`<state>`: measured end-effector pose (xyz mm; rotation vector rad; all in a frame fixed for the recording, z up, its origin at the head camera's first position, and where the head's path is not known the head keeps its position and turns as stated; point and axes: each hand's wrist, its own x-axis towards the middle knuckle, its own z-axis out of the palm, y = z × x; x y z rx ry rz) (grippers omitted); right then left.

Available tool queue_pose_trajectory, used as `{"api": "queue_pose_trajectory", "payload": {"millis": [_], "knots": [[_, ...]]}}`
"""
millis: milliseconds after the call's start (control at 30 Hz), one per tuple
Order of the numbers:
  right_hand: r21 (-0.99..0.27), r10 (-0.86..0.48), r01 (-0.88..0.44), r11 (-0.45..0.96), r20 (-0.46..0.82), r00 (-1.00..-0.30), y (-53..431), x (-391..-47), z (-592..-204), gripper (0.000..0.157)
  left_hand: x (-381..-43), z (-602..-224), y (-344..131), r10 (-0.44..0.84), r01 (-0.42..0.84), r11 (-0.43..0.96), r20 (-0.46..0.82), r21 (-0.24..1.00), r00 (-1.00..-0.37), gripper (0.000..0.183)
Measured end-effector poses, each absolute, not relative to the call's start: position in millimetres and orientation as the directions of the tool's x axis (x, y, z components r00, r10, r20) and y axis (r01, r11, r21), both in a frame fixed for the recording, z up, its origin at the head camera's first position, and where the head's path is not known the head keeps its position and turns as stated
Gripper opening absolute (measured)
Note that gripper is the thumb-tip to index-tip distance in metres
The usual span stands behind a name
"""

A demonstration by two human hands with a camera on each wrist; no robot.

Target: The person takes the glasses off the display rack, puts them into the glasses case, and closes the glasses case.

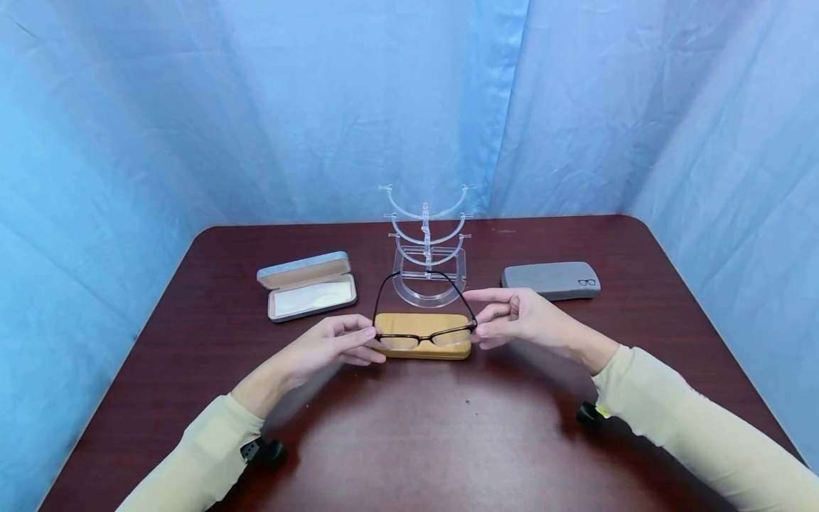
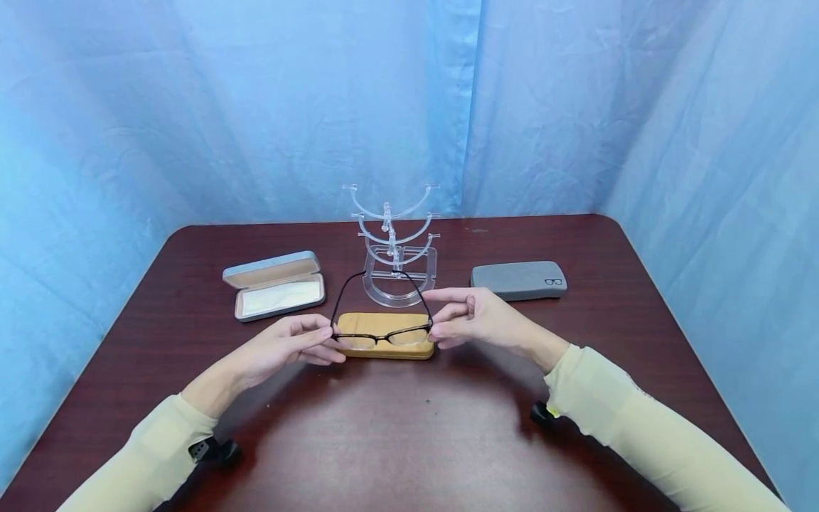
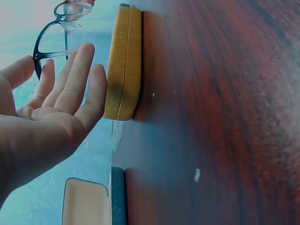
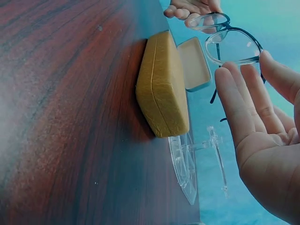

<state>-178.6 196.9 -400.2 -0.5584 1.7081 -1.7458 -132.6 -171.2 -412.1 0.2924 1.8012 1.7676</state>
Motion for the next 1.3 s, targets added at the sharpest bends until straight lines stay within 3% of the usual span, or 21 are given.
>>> {"api": "queue_pose_trajectory", "payload": {"millis": [833, 1300], "knots": [[-0.990, -0.711, 0.131, 0.044, -0.124, -0.692, 193.7, -175.1, -398.6, 0.076, -134.9, -411.2, -170.5, 0.548, -0.254, 0.089, -0.260, 0.963, -0.795, 0.033], [-0.994, -0.719, 0.105, 0.034, -0.097, -0.688, 189.0, -176.2, -400.3, 0.069, -133.7, -410.5, -172.5, 0.533, -0.267, 0.073, -0.264, 0.961, -0.804, 0.042]]}}
